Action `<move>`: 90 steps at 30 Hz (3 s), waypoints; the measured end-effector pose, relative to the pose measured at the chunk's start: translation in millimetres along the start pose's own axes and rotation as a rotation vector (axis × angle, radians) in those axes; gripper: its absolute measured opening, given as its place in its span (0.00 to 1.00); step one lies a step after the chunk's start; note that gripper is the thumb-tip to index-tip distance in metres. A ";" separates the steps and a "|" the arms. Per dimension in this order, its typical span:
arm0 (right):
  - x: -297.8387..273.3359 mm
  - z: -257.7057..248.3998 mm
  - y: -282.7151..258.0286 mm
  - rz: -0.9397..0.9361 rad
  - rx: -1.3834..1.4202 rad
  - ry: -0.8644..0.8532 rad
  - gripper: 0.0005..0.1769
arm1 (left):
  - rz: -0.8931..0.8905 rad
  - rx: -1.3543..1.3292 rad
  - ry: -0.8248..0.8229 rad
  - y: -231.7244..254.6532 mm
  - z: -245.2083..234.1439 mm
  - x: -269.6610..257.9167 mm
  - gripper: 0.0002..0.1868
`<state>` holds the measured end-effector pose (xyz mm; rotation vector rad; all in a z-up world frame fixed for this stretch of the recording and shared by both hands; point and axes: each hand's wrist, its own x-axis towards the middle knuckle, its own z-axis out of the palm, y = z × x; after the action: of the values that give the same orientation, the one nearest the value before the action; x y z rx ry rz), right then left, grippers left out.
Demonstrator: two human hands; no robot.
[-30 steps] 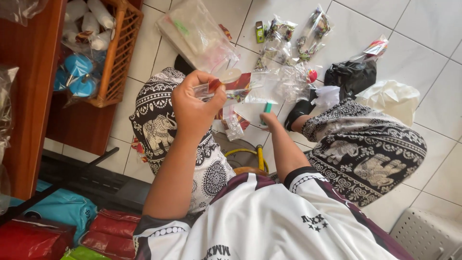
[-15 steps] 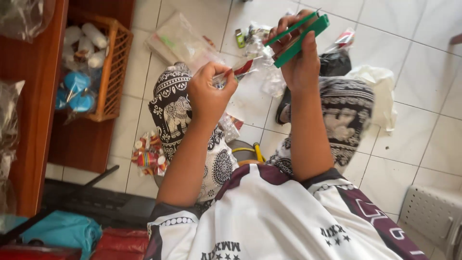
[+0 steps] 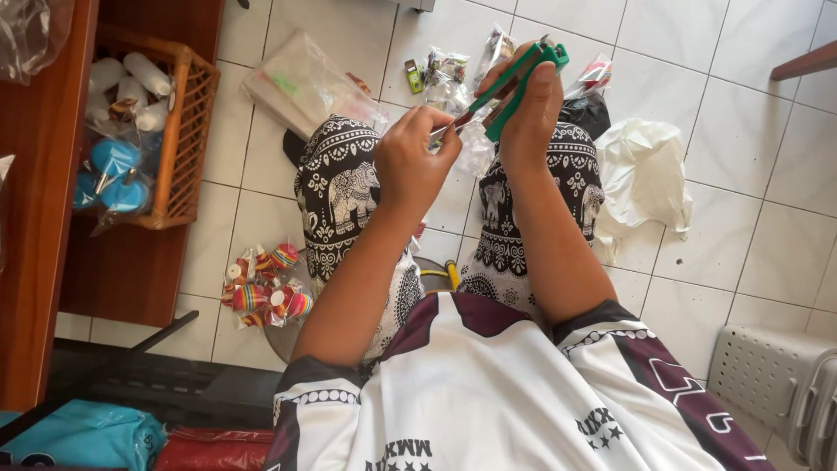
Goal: Packaging small pet toys into plastic bags and sealing them
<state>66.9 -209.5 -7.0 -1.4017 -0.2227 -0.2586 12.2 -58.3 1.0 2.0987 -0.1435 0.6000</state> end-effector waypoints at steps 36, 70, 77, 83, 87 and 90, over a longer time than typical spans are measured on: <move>10.7 -2.3 4.6 -0.097 -0.197 -0.046 0.27 | -0.057 -0.129 0.003 19.7 14.8 9.1 0.07; 14.1 22.4 2.6 0.060 -0.152 -0.025 0.37 | -0.461 -0.506 -0.102 -6.0 10.9 4.0 0.13; 17.1 27.3 3.6 0.071 -0.129 -0.057 0.33 | -0.369 -0.575 -0.062 -3.0 3.6 4.5 0.05; 13.6 37.2 5.7 0.046 -0.115 -0.079 0.31 | -0.275 -0.436 0.042 2.4 -1.1 7.2 0.04; 13.3 38.8 5.7 0.051 -0.120 -0.062 0.33 | -0.244 -0.388 0.053 5.8 -2.4 7.5 0.04; 14.2 40.2 1.1 0.016 -0.148 -0.091 0.33 | -0.263 -0.432 0.026 5.9 -1.4 5.3 0.04</move>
<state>80.6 -170.3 2.5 -1.5629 -0.2710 -0.2014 14.4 -59.9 8.6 1.6558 0.0192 0.3949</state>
